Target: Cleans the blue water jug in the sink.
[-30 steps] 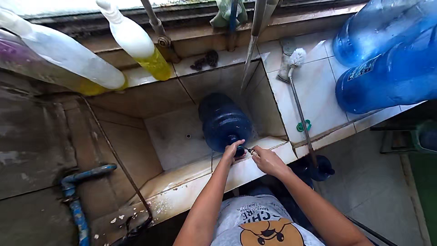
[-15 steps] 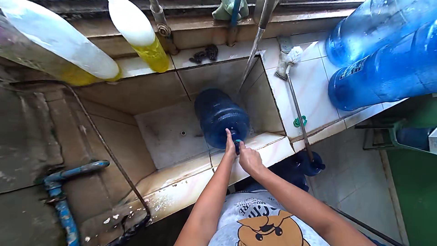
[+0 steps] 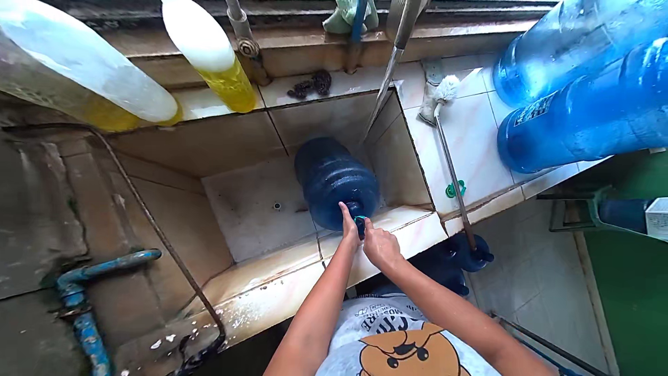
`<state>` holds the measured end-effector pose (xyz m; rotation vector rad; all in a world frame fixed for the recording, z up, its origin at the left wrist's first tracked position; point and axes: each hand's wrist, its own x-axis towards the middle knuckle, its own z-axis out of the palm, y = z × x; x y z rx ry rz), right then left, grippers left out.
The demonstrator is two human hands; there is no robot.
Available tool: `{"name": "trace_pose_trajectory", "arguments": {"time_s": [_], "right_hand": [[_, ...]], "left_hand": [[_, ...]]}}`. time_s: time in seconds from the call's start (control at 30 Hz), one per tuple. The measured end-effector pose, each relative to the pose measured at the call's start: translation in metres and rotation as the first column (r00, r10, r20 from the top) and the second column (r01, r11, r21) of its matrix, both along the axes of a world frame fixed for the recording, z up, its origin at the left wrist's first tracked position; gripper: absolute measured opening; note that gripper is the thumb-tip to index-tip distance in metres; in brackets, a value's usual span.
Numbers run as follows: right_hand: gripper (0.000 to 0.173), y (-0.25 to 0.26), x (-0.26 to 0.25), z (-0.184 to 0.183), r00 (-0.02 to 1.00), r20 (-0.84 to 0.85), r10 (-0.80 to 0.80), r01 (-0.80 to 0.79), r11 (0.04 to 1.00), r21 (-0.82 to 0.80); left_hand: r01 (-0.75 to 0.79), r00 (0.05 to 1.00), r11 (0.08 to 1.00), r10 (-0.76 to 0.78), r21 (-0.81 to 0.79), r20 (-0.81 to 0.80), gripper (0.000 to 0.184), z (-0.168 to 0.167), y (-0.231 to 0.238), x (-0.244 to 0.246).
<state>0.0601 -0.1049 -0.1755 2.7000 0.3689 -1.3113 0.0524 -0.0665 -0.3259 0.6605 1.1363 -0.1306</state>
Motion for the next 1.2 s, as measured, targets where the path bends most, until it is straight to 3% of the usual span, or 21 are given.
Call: {"name": "trace_pose_trajectory", "arguments": {"time_s": [0.13,0.3,0.33,0.4,0.47,0.57,0.67,0.73,0.83,0.93,1.0,1.03,1.1,1.2], "right_hand": [[0.052,-0.018,0.014,-0.035,0.990,0.103,-0.100,0.085,0.986,0.140],[0.049,-0.018,0.014,0.012,0.999,-0.046,-0.009,0.013,0.998,0.067],[0.048,-0.015,0.015,0.004,0.999,-0.052,-0.013,0.017,0.997,0.077],[0.049,-0.019,0.029,-0.020,0.998,-0.002,-0.058,0.058,0.988,0.145],[0.049,-0.038,0.055,-0.029,0.974,0.127,-0.186,0.136,0.935,0.329],[0.051,-0.097,0.117,-0.017,0.819,0.408,-0.403,0.159,0.843,0.513],[0.047,-0.164,0.203,-0.010,0.630,0.461,-0.625,0.395,0.769,0.503],[0.043,-0.202,0.246,-0.022,0.575,0.417,-0.704,0.537,0.709,0.457],[0.046,-0.229,0.277,-0.036,0.641,0.425,-0.639,0.555,0.768,0.319],[0.060,-0.208,0.286,-0.029,0.698,0.517,-0.495,0.275,0.853,0.444],[0.065,-0.189,0.291,-0.042,0.798,0.438,-0.415,0.172,0.852,0.494],[0.061,-0.184,0.293,-0.055,0.837,0.396,-0.378,0.150,0.854,0.498],[0.054,-0.184,0.299,-0.076,0.823,0.439,-0.361,0.091,0.846,0.526],[0.054,-0.189,0.321,-0.073,0.751,0.566,-0.340,0.037,0.878,0.478]], "left_hand": [[-0.022,0.999,0.997,0.020,-0.068,-0.029,0.092,-0.006,-0.001,0.002],[-0.009,0.999,0.993,0.005,-0.120,-0.033,0.091,-0.003,0.003,0.001],[0.002,1.000,0.988,-0.004,-0.156,-0.013,0.085,-0.003,0.005,-0.002],[0.007,0.998,0.972,0.010,-0.233,0.068,0.056,0.005,0.008,-0.001],[-0.007,0.997,0.949,0.030,-0.314,0.068,0.038,0.027,0.022,0.008],[-0.091,0.996,0.925,0.079,-0.370,-0.046,0.033,0.066,0.052,0.029],[-0.222,0.973,0.842,0.226,-0.492,-0.052,0.025,0.079,0.085,0.040],[-0.232,0.957,0.824,0.289,-0.517,0.030,0.039,0.080,0.088,0.037],[-0.231,0.964,0.921,0.260,-0.312,0.055,0.068,0.108,0.067,0.027],[-0.157,0.987,0.984,0.152,0.087,0.060,0.055,0.135,0.018,0.034],[0.052,0.981,0.937,-0.112,0.344,0.159,0.051,0.132,-0.013,0.054],[0.186,0.940,0.869,-0.292,0.459,0.173,0.050,0.127,-0.024,0.071],[0.380,0.790,0.640,-0.601,0.668,0.125,0.044,0.116,-0.044,0.114],[0.456,0.565,0.295,-0.825,0.840,-0.017,0.038,0.105,-0.088,0.177]]}}
